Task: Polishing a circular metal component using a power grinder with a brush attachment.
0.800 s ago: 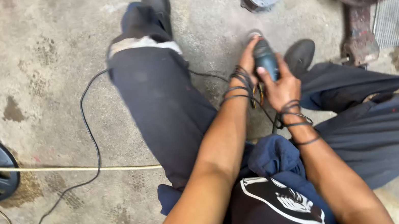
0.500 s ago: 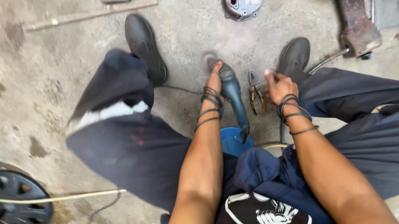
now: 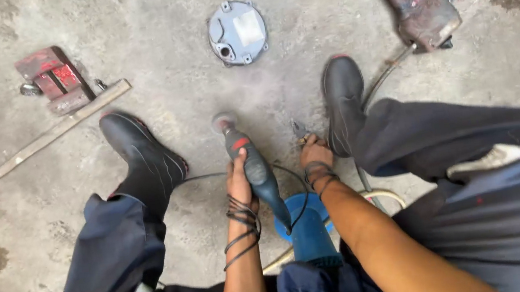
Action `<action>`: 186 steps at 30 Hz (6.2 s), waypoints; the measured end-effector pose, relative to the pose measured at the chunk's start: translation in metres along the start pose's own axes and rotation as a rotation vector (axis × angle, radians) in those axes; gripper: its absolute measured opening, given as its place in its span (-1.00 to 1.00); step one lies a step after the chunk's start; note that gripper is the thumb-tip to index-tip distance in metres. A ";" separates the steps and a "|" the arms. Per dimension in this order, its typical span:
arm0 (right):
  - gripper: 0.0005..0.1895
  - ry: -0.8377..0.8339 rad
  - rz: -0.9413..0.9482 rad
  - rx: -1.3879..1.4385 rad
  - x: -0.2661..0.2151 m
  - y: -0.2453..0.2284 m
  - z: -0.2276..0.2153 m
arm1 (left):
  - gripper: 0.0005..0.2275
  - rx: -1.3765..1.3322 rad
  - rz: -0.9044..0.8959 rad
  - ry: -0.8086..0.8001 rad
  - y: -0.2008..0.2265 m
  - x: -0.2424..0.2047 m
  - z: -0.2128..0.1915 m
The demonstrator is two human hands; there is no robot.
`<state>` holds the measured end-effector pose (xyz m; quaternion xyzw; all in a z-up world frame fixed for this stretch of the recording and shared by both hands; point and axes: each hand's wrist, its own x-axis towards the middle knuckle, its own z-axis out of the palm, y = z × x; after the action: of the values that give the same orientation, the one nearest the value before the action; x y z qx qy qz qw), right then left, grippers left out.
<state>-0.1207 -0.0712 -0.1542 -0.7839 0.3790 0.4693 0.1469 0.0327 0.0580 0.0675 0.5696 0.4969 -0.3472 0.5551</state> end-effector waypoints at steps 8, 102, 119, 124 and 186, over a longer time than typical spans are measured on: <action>-0.12 -0.091 0.051 0.156 -0.020 -0.023 -0.077 | -0.41 -0.136 0.075 -0.044 -0.008 -0.055 -0.021; -0.22 0.361 -0.281 0.590 -0.170 -0.058 -0.174 | -0.27 -0.283 0.077 -0.223 -0.017 0.009 0.056; -0.28 0.500 -0.329 0.598 -0.181 -0.042 -0.174 | -0.29 -0.287 0.194 -0.294 -0.015 -0.034 0.052; -0.28 0.497 -0.332 0.610 -0.189 -0.041 -0.177 | -0.31 -0.293 0.231 -0.288 -0.017 -0.036 0.052; -0.30 0.565 -0.368 0.600 -0.162 -0.043 -0.183 | -0.07 -0.031 0.166 -0.330 -0.027 0.039 0.081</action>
<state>-0.0189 -0.0763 0.0722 -0.8586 0.3776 0.0723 0.3392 0.0304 -0.0169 0.0116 0.5355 0.3558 -0.3813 0.6643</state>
